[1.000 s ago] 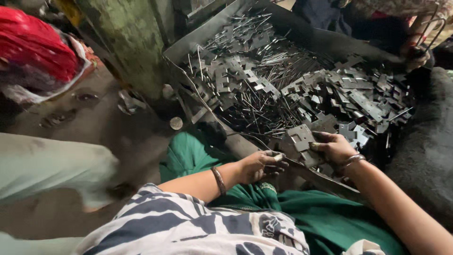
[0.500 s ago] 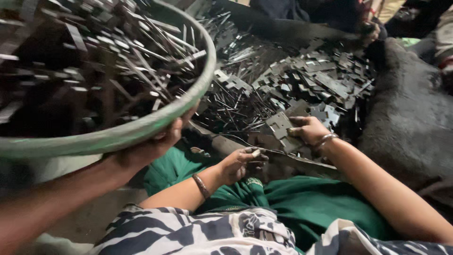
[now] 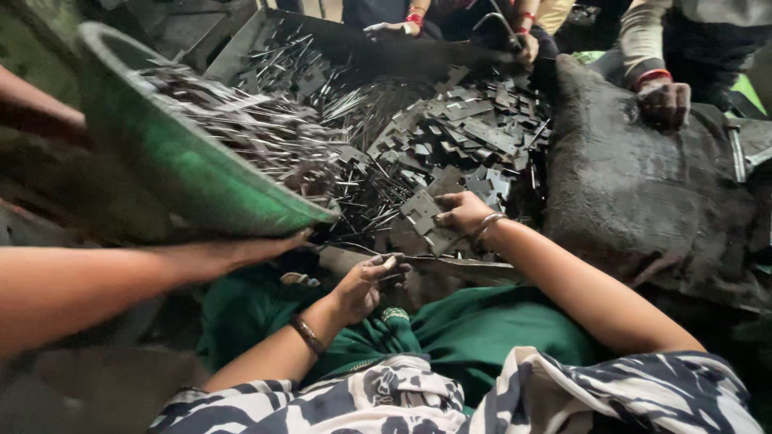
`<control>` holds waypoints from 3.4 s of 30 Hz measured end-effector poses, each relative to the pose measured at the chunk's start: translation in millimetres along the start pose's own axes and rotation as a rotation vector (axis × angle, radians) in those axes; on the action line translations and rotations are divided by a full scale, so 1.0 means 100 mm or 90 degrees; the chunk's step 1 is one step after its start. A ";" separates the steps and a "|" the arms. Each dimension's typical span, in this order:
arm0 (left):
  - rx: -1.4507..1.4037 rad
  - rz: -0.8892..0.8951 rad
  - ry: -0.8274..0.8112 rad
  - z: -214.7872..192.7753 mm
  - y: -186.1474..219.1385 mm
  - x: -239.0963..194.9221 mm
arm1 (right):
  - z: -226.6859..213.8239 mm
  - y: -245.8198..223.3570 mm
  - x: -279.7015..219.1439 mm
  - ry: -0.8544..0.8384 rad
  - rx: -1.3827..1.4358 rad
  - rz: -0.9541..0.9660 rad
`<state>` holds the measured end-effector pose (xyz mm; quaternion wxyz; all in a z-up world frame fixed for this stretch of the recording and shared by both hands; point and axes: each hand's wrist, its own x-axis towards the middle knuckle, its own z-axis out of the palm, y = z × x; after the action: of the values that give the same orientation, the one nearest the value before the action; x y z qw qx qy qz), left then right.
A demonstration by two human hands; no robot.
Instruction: The person sorts through a large bin of metal plates and pins by hand, picking up the flat plates and placing them onto a pile on the side while another person empties more parts into the bin from a bowl.
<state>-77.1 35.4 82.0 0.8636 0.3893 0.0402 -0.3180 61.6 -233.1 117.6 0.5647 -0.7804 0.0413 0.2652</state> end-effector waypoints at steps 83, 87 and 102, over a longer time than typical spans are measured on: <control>-0.250 0.040 0.017 0.28 0.32 0.54 | 0.51 -0.16 -0.32 0.042 -0.159 -0.301; -0.342 0.102 -0.034 0.23 0.26 0.70 | 0.70 -0.22 -0.36 0.028 -0.068 -0.291; 0.542 0.370 0.396 -1.19 1.12 0.17 | -0.08 -1.07 -0.68 0.219 0.108 -0.110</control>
<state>22.5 164.7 66.2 0.6311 0.7706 0.0521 0.0720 45.2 -217.6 242.4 0.6337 -0.7646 0.0918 0.0741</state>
